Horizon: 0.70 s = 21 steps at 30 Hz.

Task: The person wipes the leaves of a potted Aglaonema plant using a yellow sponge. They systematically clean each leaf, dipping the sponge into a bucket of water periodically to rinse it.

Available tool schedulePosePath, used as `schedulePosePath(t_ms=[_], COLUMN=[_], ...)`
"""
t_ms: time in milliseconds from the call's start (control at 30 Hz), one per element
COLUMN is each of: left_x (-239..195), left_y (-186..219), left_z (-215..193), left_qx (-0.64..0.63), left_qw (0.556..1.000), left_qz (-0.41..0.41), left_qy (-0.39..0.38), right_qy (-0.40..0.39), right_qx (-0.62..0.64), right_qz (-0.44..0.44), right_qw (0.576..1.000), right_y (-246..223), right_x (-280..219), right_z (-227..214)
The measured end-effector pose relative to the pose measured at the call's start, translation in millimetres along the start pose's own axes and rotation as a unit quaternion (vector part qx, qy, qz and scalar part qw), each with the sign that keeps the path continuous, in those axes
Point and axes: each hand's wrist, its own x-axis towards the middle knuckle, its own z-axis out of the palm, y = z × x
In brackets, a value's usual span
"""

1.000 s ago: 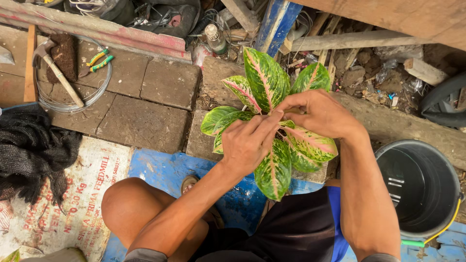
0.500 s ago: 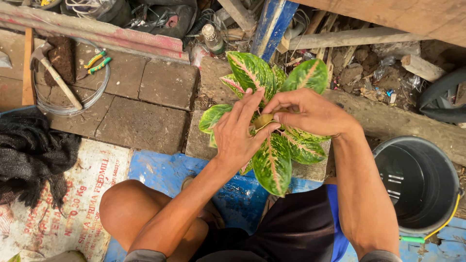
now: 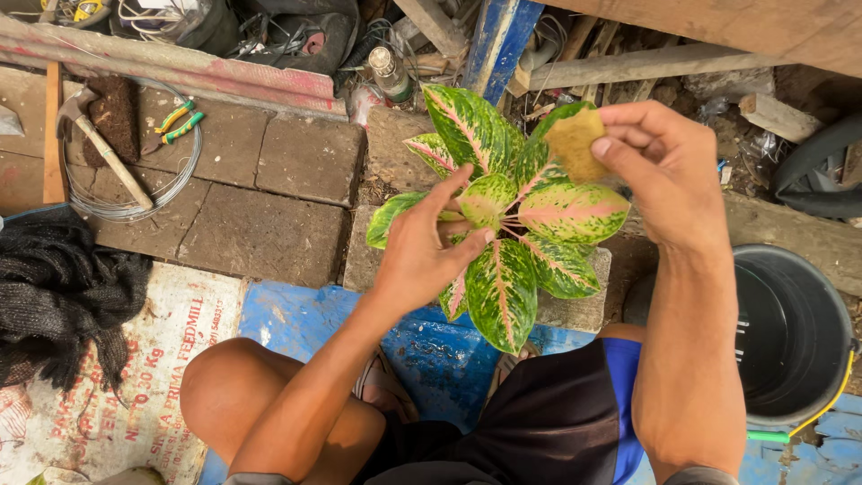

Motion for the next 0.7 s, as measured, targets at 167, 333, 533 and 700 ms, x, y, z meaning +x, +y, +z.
schedulePosePath(t_ms=[167, 333, 533, 700], left_x=[4.9, 17.2, 41.9, 48.3], left_y=[-3.8, -5.7, -5.7, -8.8], left_z=[-13.2, -19.2, -34.3, -33.5], left_qx=[-0.021, 0.33, 0.305, 0.251], left_qw=[0.992, 0.916, 0.896, 0.915], left_qz=[0.105, 0.229, 0.322, 0.311], left_qy=[-0.065, 0.021, 0.002, -0.055], right_qy=[0.031, -0.045, -0.164, -0.247], right_qx=[0.069, 0.188, 0.143, -0.13], right_qz=[-0.002, 0.081, 0.092, 0.116], right_qw=[0.997, 0.978, 0.972, 0.953], right_y=[-5.6, -21.3, -26.2, -25.3], right_x=[-6.8, -13.2, -17.9, -23.9], right_z=[-2.5, 2.7, 22.4, 33.9])
